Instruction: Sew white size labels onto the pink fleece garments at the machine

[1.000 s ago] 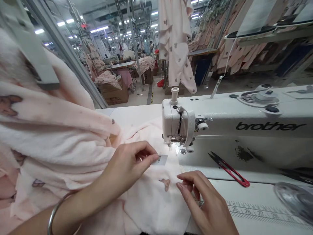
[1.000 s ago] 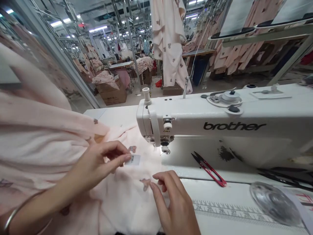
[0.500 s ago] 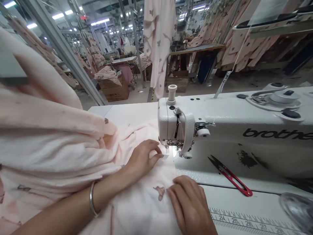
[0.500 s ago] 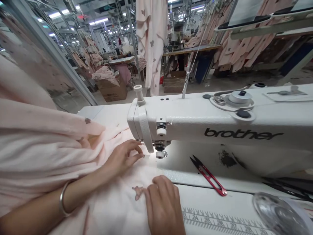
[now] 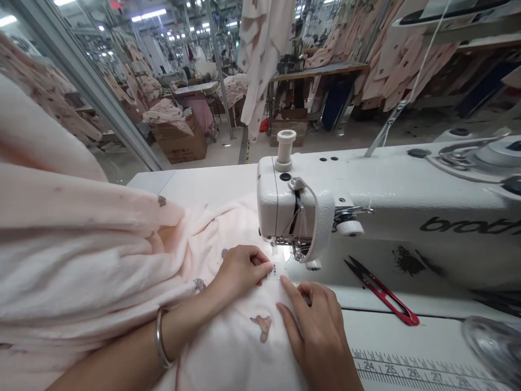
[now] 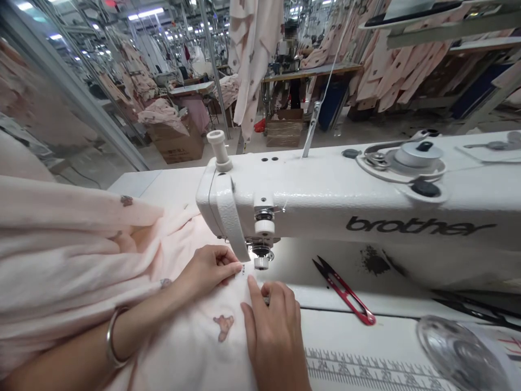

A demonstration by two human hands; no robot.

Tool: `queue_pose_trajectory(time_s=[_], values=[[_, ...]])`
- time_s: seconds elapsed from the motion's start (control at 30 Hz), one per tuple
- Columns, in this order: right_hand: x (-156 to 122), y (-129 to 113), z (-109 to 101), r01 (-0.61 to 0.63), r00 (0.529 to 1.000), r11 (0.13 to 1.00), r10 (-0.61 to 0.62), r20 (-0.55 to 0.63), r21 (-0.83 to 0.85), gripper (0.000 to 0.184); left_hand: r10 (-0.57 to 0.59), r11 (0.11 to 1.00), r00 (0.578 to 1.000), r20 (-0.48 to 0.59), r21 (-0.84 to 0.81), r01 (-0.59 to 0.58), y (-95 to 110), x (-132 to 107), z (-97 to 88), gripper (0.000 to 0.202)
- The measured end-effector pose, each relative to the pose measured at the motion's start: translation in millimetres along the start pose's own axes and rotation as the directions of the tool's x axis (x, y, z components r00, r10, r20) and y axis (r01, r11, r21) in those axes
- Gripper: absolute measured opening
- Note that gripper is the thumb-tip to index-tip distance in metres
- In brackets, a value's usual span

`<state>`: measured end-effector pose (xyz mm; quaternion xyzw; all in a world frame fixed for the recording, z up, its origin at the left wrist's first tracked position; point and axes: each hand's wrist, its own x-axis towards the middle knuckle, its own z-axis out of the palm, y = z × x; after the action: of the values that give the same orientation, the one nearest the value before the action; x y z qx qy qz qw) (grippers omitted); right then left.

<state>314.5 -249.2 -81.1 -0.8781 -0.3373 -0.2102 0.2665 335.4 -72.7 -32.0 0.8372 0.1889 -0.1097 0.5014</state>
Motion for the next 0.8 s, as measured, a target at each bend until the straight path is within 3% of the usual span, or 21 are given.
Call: queue_pose_trajectory(time_s=[0.43, 0.6, 0.7, 0.8], values=[[-0.5, 0.3, 1.0, -0.022, 0.999, 0.999, 0.023, 0.032, -0.04, 0.035, -0.005, 1.0, 1.0, -0.019, 0.028, 0.006, 3.4, -1.0, 2.0, 0.017], [0.3, -1.7, 0.4, -0.035, 0.999, 0.998, 0.037, 0.035, -0.056, 0.035, 0.035, 0.993, 0.999, -0.033, 0.116, -0.031, 3.1, -1.6, 2.8, 0.015], [0.5, -1.4, 0.6, -0.004, 0.999, 0.997, 0.006, 0.036, -0.073, 0.035, 0.169, 0.956, 0.983, -0.071, 0.253, -0.146, 2.3, -11.3, -4.9, 0.017], [0.3, -0.8, 1.5, 0.006, 0.999, 0.997, -0.003, 0.039, -0.078, 0.036, 0.436, 0.785, 0.9, -0.003, 0.49, -0.378, 0.6, -28.7, -14.2, 0.026]])
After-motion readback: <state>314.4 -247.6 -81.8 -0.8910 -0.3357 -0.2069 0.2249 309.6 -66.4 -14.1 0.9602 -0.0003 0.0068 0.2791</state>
